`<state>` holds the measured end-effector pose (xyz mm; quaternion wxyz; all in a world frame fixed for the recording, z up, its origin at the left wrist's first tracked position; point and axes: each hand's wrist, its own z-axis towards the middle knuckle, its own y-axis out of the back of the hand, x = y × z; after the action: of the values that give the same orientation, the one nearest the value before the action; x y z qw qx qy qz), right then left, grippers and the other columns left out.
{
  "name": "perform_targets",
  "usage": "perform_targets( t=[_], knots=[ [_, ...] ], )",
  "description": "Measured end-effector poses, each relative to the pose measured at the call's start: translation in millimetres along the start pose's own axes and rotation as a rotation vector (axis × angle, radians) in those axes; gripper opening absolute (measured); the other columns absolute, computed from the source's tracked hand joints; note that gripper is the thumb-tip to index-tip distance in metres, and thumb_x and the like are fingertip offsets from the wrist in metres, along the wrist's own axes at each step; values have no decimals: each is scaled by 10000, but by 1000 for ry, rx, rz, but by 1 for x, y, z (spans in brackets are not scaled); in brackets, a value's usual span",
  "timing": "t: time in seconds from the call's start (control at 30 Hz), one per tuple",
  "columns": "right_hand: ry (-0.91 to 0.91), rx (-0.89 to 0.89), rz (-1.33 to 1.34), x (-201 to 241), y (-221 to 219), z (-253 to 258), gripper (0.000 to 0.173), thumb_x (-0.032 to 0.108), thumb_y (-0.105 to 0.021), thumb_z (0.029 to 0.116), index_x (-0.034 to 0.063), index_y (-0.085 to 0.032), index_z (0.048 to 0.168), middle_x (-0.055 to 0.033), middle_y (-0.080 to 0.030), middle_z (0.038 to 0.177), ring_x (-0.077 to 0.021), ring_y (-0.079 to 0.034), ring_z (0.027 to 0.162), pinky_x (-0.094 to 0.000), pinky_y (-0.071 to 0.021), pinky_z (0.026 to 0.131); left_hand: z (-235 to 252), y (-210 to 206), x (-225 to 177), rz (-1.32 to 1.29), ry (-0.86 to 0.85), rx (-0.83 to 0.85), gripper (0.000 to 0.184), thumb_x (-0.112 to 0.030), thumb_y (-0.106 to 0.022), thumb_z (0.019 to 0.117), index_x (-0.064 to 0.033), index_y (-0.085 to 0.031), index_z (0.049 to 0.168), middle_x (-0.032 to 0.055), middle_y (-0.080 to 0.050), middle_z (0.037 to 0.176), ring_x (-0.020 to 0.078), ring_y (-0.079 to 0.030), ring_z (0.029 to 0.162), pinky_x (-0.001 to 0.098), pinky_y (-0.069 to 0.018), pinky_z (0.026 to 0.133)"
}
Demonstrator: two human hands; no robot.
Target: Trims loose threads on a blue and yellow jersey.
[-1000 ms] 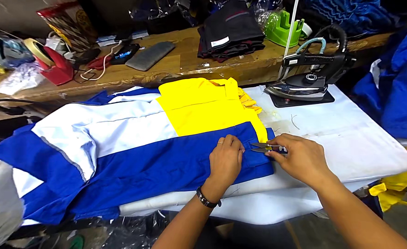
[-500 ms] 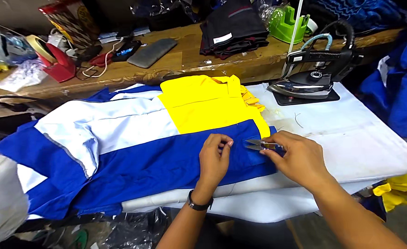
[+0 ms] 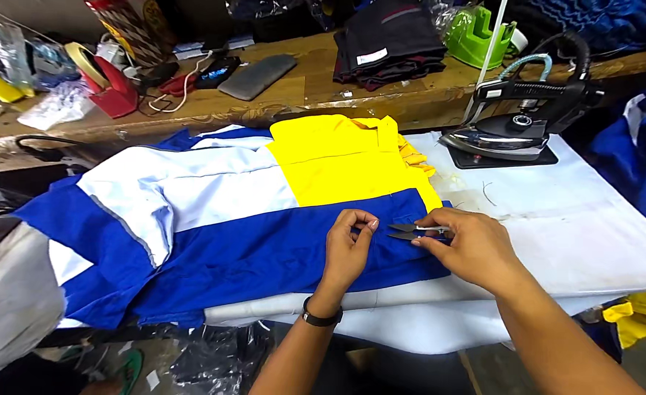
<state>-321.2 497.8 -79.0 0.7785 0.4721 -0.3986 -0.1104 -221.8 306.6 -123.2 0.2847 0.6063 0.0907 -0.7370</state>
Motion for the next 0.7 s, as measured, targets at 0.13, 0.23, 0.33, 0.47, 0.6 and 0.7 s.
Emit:
perform_targets(
  t=[0.13, 0.23, 0.33, 0.47, 0.6, 0.7],
  knots=[
    [35, -57, 26, 3, -7, 4, 155, 241, -821, 844, 143, -758, 947, -21, -715, 857, -236, -669, 752, -542, -483, 634, 1, -1, -1, 0, 2, 16, 69, -89, -626, 986, -103, -693, 997, 6, -644, 1047, 54, -631, 816, 207, -538, 661],
    [49, -33, 41, 2, -13, 7, 110, 234, -807, 862, 147, -767, 916, -22, -718, 852, -247, -680, 786, -558, -478, 648, 1, 0, -3, -7, 3, 24, 76, -84, -611, 993, -100, -685, 999, 1, -640, 1035, 50, -624, 807, 206, -534, 665],
    [26, -6, 29, 0, -16, 8, 93, 234, -807, 873, 155, -770, 906, -25, -728, 862, -255, -682, 790, -570, -477, 660, -1, 8, -2, 104, 0, 23, 69, -134, -600, 1010, -117, -666, 1012, -31, -606, 825, 46, -543, 656, 227, -473, 607],
    [15, 38, 10, -5, -13, 5, 155, 242, -805, 876, 152, -762, 994, -27, -726, 902, -249, -678, 794, -562, -488, 672, -14, 23, -8, 600, -57, 156, 212, -244, -634, 1003, -74, -700, 1112, 66, -695, 928, 217, -644, 785, 430, -532, 737],
    [29, 67, -18, -6, -12, 1, 175, 247, -802, 881, 149, -767, 1022, -33, -728, 916, -257, -677, 797, -568, -493, 685, -25, 23, -12, 774, -49, 239, 221, -278, -648, 985, -94, -756, 1040, 72, -726, 950, 289, -673, 950, 486, -519, 804],
    [37, 68, -18, -5, -13, -1, 179, 250, -799, 882, 145, -771, 1025, -33, -730, 913, -251, -675, 793, -563, -492, 688, -22, 26, -14, 703, -44, 212, 199, -268, -642, 987, -117, -771, 977, 42, -715, 900, 238, -657, 909, 451, -503, 785]
  ],
)
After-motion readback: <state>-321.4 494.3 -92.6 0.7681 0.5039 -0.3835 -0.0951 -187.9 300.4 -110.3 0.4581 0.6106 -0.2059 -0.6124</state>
